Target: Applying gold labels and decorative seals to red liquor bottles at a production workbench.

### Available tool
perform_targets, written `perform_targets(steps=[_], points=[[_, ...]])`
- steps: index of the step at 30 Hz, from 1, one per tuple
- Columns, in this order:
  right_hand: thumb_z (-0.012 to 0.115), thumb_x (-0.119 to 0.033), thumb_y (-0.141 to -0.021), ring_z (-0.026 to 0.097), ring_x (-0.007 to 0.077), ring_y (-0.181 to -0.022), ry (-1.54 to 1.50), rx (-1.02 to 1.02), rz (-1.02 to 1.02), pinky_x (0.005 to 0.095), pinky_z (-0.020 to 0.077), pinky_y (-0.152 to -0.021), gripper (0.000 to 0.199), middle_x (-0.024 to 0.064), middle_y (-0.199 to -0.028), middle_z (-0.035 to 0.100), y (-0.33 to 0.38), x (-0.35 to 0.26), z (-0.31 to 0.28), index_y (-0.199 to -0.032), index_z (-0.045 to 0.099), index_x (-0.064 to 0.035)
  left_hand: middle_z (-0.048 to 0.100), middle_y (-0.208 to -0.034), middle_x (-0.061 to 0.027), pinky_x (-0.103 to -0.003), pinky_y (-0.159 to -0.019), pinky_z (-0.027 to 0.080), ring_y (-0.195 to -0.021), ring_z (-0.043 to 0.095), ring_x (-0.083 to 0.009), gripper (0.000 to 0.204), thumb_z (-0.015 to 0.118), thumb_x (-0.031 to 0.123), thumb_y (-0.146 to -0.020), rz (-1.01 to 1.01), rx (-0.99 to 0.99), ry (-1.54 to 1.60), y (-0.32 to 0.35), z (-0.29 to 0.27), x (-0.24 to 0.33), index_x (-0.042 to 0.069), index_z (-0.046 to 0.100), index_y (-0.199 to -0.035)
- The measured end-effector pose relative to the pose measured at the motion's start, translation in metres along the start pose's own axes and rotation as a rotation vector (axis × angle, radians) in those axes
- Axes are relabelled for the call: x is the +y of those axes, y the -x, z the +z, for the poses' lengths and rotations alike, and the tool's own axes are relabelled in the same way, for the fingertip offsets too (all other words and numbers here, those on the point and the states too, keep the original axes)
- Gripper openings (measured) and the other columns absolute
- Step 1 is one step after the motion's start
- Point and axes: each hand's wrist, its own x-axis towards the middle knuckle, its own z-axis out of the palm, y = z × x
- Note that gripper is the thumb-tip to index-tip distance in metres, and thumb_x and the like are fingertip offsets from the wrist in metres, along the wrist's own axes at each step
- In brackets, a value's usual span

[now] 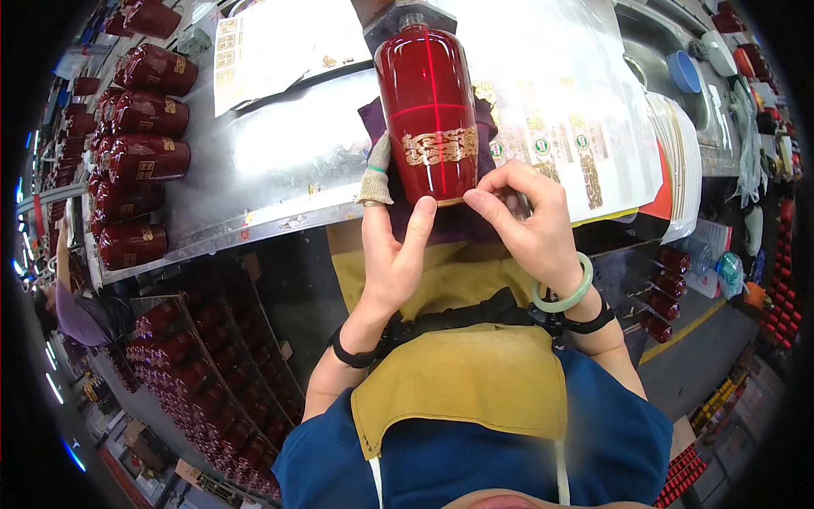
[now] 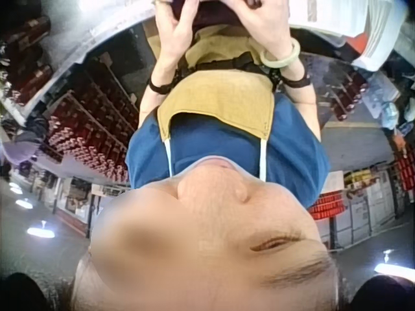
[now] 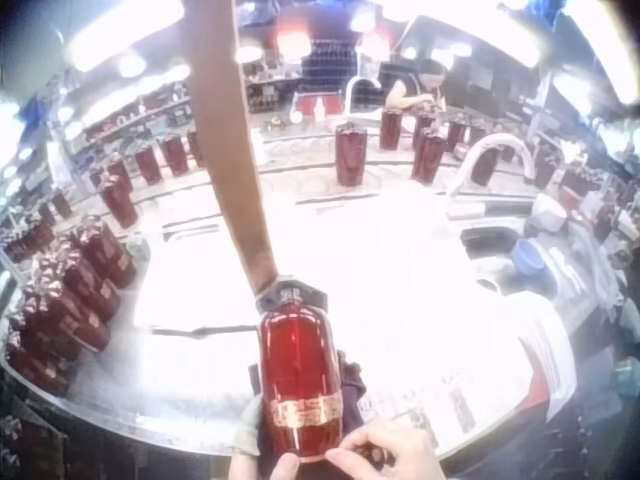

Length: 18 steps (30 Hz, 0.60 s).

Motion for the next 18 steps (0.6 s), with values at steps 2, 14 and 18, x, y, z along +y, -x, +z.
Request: perform_targets(steps=[2,14,18], points=[[0.080,-0.014,-0.089,0.057,0.0140,-0.065,-0.010,-0.002,0.001,0.0297,0.0428,-0.059,0.015,0.0058,-0.076,0.065,0.0000,0.0001,0.0003,-0.086,0.072,-0.0019,0.036,-0.160,-0.0223,-0.041,-0.123,0.027,-0.149,0.036,-0.0294,0.069,0.059,0.007,-0.100,-0.001,0.005,-0.004,0.0000,0.0006,0.0002,-0.008,0.027,-0.158],[0.079,-0.013,-0.089,0.055,0.0148,-0.064,-0.008,0.001,-0.012,0.0300,0.0428,-0.059,0.015,0.0065,-0.076,0.065,-0.0011,0.0015,0.0009,-0.086,0.072,-0.0008,0.035,-0.161,-0.0228,-0.042,-0.123,0.026,-0.149,0.035,-0.0301,0.069,0.059,0.008,-0.100,0.005,0.010,-0.017,-0.0003,0.0015,0.0004,-0.009,0.026,-0.158],[0.079,-0.014,-0.089,0.057,0.0148,-0.065,-0.023,0.007,-0.008,0.0299,0.0435,-0.060,0.016,0.0068,-0.077,0.065,-0.0016,0.0020,0.0015,-0.086,0.072,-0.0006,0.035,-0.161,-0.0228,-0.042,-0.124,0.026,-0.149,0.035,-0.0303,0.069,0.060,0.008,-0.100,-0.008,0.015,-0.018,0.0005,0.0014,-0.0009,-0.009,0.026,-0.158]])
